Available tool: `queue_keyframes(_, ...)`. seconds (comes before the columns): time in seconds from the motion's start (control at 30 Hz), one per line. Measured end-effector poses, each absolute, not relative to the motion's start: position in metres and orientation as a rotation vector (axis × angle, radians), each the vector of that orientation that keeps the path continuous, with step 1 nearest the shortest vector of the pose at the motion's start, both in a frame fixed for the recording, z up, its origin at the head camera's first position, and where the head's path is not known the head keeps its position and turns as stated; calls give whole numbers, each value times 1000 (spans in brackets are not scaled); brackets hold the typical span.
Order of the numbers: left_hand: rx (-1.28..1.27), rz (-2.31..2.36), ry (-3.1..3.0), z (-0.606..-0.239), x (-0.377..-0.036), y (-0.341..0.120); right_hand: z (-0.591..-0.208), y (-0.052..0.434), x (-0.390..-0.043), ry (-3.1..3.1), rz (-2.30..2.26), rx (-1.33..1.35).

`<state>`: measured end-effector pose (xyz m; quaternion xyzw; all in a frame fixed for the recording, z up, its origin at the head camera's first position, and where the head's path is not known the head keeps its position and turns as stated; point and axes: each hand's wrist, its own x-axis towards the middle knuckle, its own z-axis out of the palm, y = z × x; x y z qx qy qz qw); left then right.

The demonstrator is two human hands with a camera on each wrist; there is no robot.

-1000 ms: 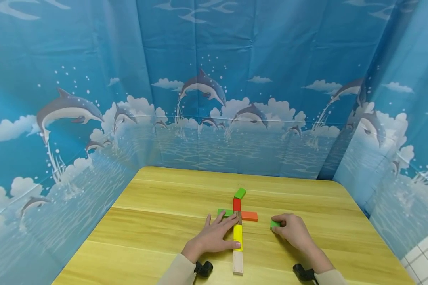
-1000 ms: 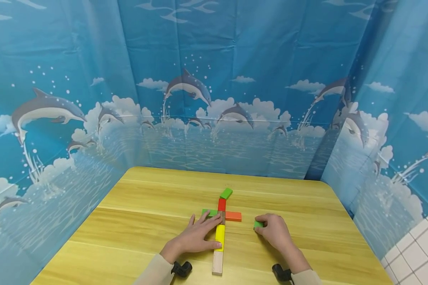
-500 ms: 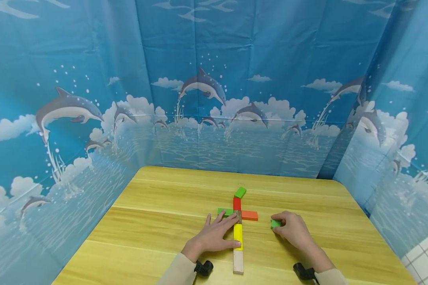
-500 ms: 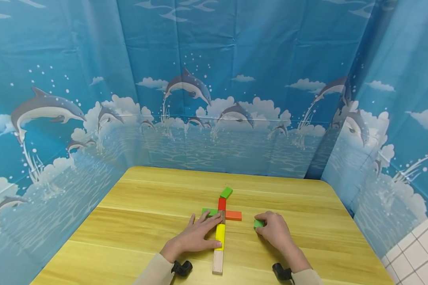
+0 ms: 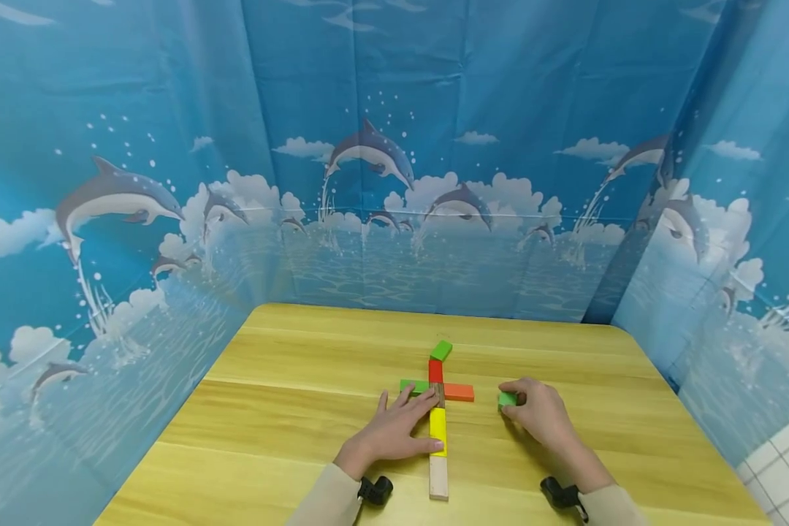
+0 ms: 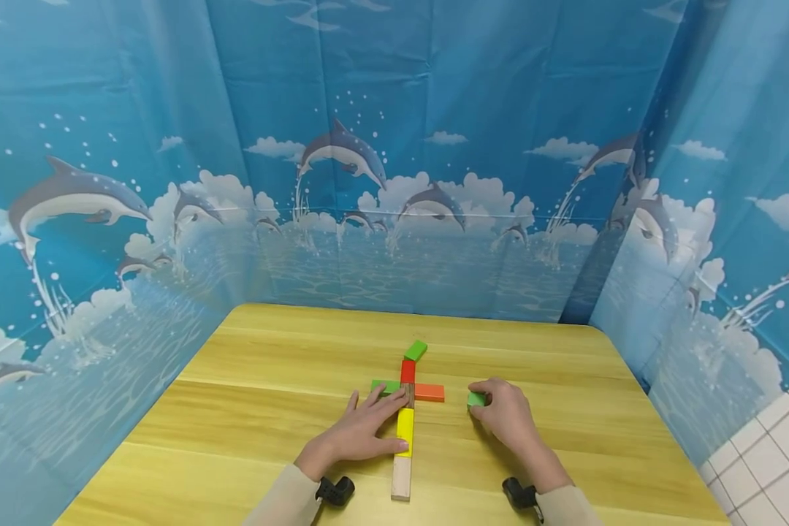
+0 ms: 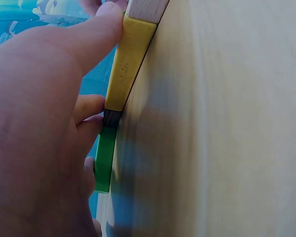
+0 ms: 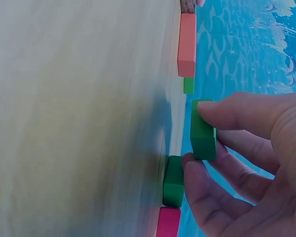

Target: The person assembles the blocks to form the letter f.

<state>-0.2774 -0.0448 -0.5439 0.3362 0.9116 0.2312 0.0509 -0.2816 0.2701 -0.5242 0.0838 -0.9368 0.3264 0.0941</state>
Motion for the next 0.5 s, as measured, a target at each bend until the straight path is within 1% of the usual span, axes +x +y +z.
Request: queue_keyframes(0.5,1018,706,2777,-545,-281,-46,-522,272,-303,-2730,902,347)
